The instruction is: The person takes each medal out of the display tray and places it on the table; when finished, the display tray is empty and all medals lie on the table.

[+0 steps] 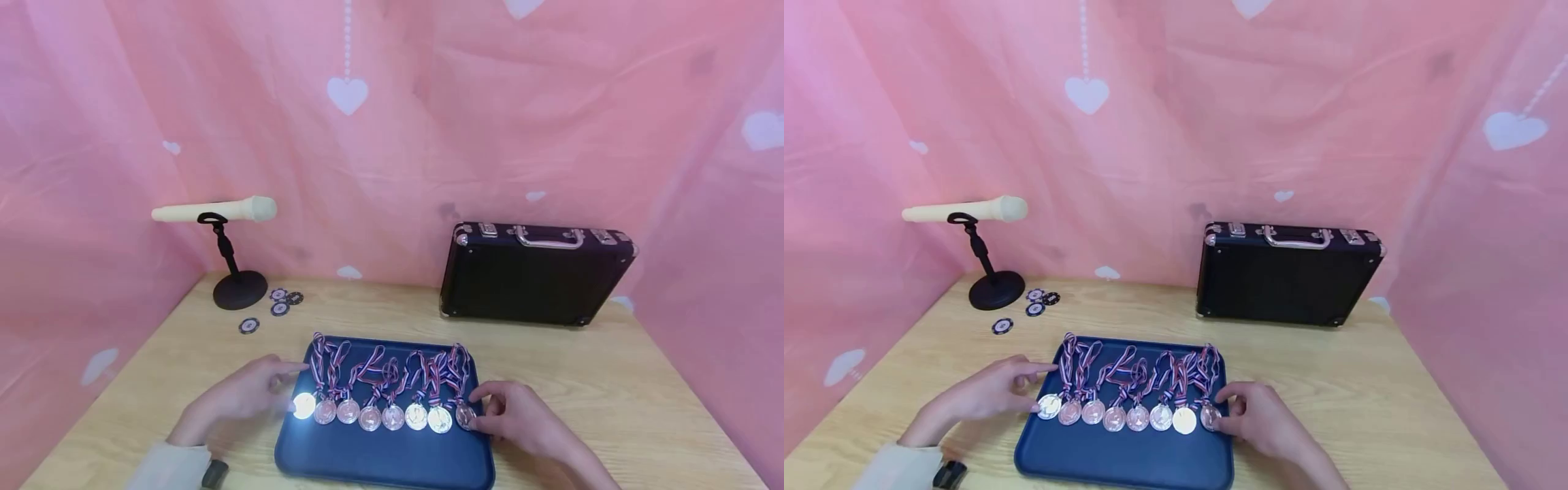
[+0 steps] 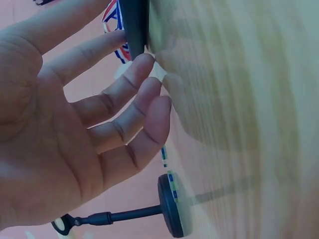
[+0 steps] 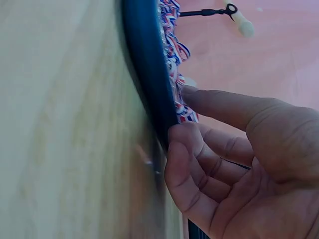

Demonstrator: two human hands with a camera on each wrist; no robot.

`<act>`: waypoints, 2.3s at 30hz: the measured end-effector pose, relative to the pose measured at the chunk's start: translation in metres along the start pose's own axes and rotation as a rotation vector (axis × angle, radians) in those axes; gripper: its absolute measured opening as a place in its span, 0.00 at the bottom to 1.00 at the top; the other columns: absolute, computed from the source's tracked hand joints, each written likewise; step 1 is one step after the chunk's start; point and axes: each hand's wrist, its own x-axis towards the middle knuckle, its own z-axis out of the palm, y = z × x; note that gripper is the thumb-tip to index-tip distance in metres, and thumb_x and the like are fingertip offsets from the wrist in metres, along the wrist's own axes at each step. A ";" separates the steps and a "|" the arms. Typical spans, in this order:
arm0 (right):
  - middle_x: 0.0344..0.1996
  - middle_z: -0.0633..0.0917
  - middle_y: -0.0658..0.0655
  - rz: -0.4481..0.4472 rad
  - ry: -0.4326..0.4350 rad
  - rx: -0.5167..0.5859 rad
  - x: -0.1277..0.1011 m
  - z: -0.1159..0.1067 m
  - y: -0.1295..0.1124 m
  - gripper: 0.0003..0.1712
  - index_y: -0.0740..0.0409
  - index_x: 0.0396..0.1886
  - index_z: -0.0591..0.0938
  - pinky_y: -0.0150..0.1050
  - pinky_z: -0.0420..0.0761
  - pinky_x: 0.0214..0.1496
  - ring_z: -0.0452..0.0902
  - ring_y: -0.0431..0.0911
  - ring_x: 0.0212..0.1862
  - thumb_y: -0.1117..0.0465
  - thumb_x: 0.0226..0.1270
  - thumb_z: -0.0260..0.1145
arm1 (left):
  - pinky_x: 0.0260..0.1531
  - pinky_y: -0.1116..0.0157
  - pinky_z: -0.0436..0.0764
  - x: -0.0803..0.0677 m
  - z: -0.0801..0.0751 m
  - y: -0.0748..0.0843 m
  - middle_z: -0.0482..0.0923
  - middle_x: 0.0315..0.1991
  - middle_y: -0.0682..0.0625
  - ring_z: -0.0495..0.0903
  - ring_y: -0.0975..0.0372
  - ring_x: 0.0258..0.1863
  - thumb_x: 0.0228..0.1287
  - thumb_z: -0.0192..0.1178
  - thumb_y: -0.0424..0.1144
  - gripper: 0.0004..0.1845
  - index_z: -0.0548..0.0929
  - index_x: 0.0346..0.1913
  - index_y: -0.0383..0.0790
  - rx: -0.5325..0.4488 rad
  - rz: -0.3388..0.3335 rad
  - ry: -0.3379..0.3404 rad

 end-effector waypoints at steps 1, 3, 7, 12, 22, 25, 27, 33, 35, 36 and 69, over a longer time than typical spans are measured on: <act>0.21 0.81 0.51 -0.007 0.001 -0.007 0.000 0.002 0.000 0.22 0.66 0.51 0.86 0.34 0.78 0.23 0.78 0.43 0.22 0.59 0.63 0.80 | 0.50 0.54 0.84 0.000 0.001 0.000 0.82 0.52 0.48 0.79 0.59 0.47 0.60 0.78 0.42 0.32 0.83 0.69 0.53 0.006 -0.013 -0.004; 0.20 0.80 0.50 -0.018 0.006 -0.018 0.000 0.006 0.001 0.21 0.65 0.50 0.86 0.34 0.78 0.23 0.77 0.42 0.21 0.58 0.62 0.80 | 0.50 0.54 0.84 -0.001 0.002 0.000 0.82 0.51 0.49 0.79 0.59 0.47 0.59 0.79 0.42 0.33 0.83 0.69 0.52 0.013 -0.019 -0.005; 0.19 0.79 0.48 -0.025 0.032 -0.050 0.000 0.009 0.001 0.20 0.63 0.48 0.87 0.32 0.74 0.22 0.75 0.40 0.19 0.57 0.60 0.81 | 0.48 0.57 0.84 -0.001 0.001 0.000 0.82 0.50 0.49 0.80 0.59 0.47 0.57 0.80 0.43 0.35 0.83 0.69 0.50 -0.001 0.002 -0.010; 0.19 0.76 0.47 -0.041 0.080 -0.102 -0.001 0.012 -0.001 0.19 0.59 0.45 0.88 0.31 0.70 0.23 0.71 0.36 0.20 0.57 0.57 0.83 | 0.44 0.60 0.84 0.000 -0.001 -0.001 0.82 0.45 0.50 0.79 0.57 0.46 0.58 0.79 0.40 0.37 0.81 0.72 0.46 -0.051 0.050 -0.031; 0.20 0.72 0.45 -0.022 0.186 -0.239 0.000 0.020 -0.006 0.17 0.47 0.38 0.86 0.32 0.65 0.26 0.65 0.36 0.24 0.56 0.52 0.85 | 0.21 0.63 0.80 -0.002 0.000 0.002 0.80 0.31 0.46 0.78 0.56 0.20 0.61 0.70 0.25 0.39 0.73 0.77 0.38 -0.285 -0.033 -0.124; 0.24 0.74 0.46 -0.067 0.204 -0.238 -0.001 0.020 -0.007 0.18 0.46 0.37 0.84 0.32 0.67 0.29 0.66 0.35 0.27 0.58 0.51 0.86 | 0.21 0.63 0.80 -0.001 0.000 0.004 0.80 0.30 0.45 0.79 0.56 0.20 0.61 0.68 0.24 0.40 0.71 0.78 0.38 -0.301 -0.042 -0.127; 0.27 0.75 0.46 -0.106 0.201 -0.221 -0.001 0.019 -0.007 0.18 0.47 0.37 0.83 0.32 0.69 0.30 0.67 0.34 0.28 0.60 0.52 0.85 | 0.21 0.63 0.81 -0.001 0.001 0.005 0.80 0.30 0.45 0.79 0.56 0.20 0.60 0.68 0.24 0.41 0.71 0.78 0.38 -0.294 -0.047 -0.120; 0.26 0.81 0.44 -0.164 0.150 -0.154 -0.002 0.018 -0.006 0.16 0.50 0.39 0.81 0.30 0.74 0.31 0.72 0.31 0.27 0.66 0.58 0.80 | 0.22 0.61 0.82 -0.001 0.003 0.006 0.80 0.30 0.45 0.80 0.55 0.21 0.61 0.70 0.25 0.40 0.72 0.78 0.40 -0.261 -0.085 -0.097; 0.26 0.81 0.44 -0.156 0.139 -0.134 -0.002 0.018 -0.006 0.15 0.52 0.39 0.81 0.30 0.74 0.31 0.73 0.31 0.27 0.67 0.59 0.79 | 0.22 0.61 0.81 -0.001 0.004 0.005 0.80 0.30 0.45 0.79 0.55 0.21 0.61 0.70 0.25 0.40 0.73 0.77 0.40 -0.260 -0.095 -0.097; 0.26 0.81 0.45 -0.145 0.136 -0.116 -0.002 0.019 -0.006 0.14 0.53 0.39 0.82 0.30 0.75 0.32 0.73 0.32 0.28 0.67 0.59 0.79 | 0.22 0.61 0.81 -0.002 0.004 0.005 0.80 0.30 0.45 0.79 0.55 0.20 0.61 0.70 0.25 0.40 0.72 0.77 0.40 -0.260 -0.095 -0.098; 0.23 0.82 0.55 0.061 0.151 0.074 -0.010 -0.032 0.034 0.13 0.67 0.46 0.84 0.39 0.86 0.23 0.80 0.45 0.22 0.68 0.63 0.74 | 0.19 0.62 0.81 -0.002 0.005 0.006 0.77 0.33 0.45 0.79 0.55 0.22 0.61 0.69 0.24 0.40 0.70 0.78 0.36 -0.259 -0.053 -0.111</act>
